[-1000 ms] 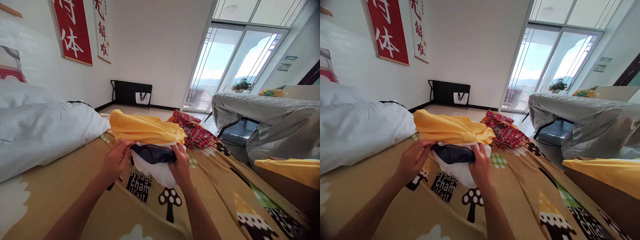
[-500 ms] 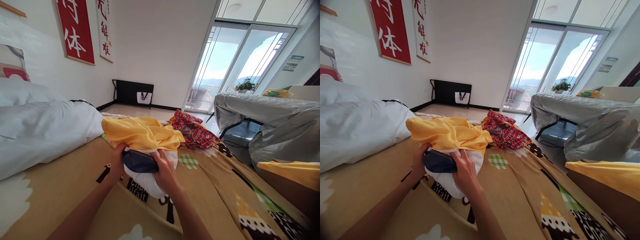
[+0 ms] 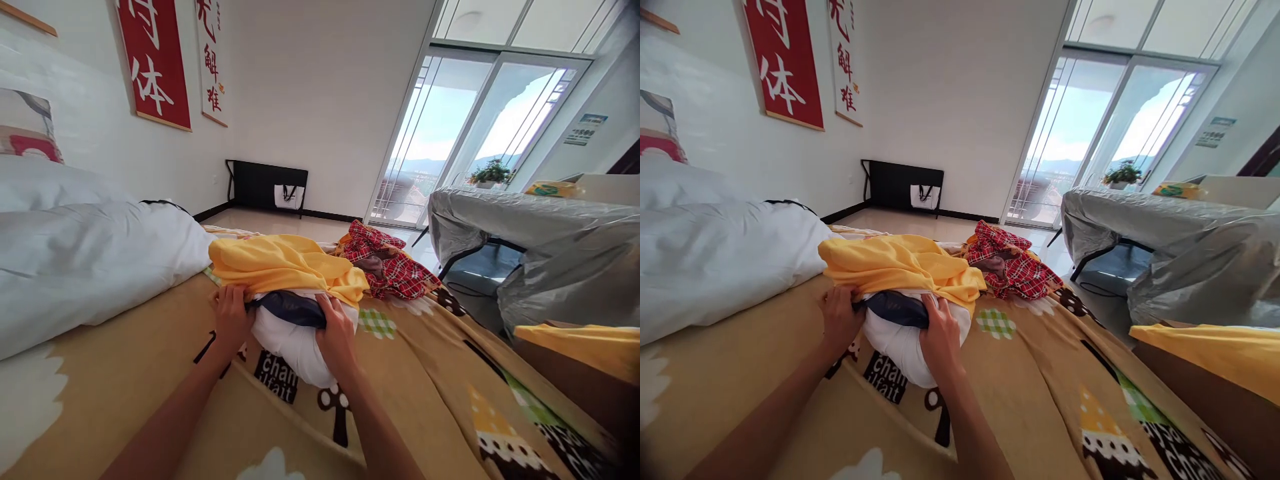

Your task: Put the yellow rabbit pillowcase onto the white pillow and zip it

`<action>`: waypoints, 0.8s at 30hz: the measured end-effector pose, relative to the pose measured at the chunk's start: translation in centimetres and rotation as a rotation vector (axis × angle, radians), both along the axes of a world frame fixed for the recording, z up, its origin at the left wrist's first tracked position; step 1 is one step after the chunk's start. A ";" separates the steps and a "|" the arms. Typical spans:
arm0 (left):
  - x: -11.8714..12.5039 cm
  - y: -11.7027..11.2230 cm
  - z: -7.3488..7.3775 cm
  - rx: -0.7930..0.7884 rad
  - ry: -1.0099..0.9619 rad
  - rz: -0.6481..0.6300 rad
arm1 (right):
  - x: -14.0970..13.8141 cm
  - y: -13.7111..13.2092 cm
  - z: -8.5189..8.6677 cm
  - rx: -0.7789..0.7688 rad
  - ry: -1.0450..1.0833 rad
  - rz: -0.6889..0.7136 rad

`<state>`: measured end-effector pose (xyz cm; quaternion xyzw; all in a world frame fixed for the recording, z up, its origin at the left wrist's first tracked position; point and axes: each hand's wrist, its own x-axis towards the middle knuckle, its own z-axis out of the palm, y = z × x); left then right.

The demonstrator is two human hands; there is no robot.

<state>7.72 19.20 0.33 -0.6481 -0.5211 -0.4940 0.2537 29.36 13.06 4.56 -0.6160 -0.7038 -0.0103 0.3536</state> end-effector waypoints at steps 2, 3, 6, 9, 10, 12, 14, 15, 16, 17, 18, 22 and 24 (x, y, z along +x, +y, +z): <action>-0.4 0.3 -0.5 -0.051 0.040 0.062 | -0.1 0.2 -0.2 -0.031 -0.038 -0.018; -0.6 0.4 -0.7 -0.055 0.022 0.063 | -0.1 0.3 -0.4 -0.046 -0.055 -0.030; -0.7 0.3 -0.7 0.038 -0.076 -0.049 | 0.0 0.8 -1.0 -0.087 -0.105 -0.059; -0.6 0.0 -0.3 0.142 -0.139 -0.186 | 0.0 1.2 -1.8 -0.129 -0.153 -0.075; -0.4 -0.1 -0.1 0.157 -0.147 -0.200 | 0.1 1.3 -2.0 -0.138 -0.164 -0.083; -0.1 -0.6 0.1 0.202 -0.122 -0.184 | 0.2 1.4 -2.3 -0.143 -0.169 -0.106; 0.4 -1.1 0.2 0.274 -0.029 -0.147 | 0.5 1.5 -2.3 -0.125 -0.144 -0.130; 0.6 -1.3 0.1 0.300 0.034 -0.129 | 0.6 1.5 -2.3 -0.106 -0.124 -0.135; 0.8 -1.5 0.0 0.300 0.089 -0.111 | 0.8 1.5 -2.3 -0.082 -0.101 -0.137; 0.8 -1.5 -0.3 0.274 0.123 -0.093 | 0.9 1.5 -2.3 -0.057 -0.080 -0.139; 0.8 -1.4 -0.6 0.229 0.134 -0.074 | 0.9 1.4 -2.3 -0.034 -0.060 -0.140; -0.3 -0.5 -2.2 0.083 0.070 0.019 | 0.8 1.2 -2.3 0.025 -0.023 -0.142; -0.8 -0.1 -2.5 0.087 0.030 0.025 | 0.7 1.1 -2.2 0.036 -0.029 -0.143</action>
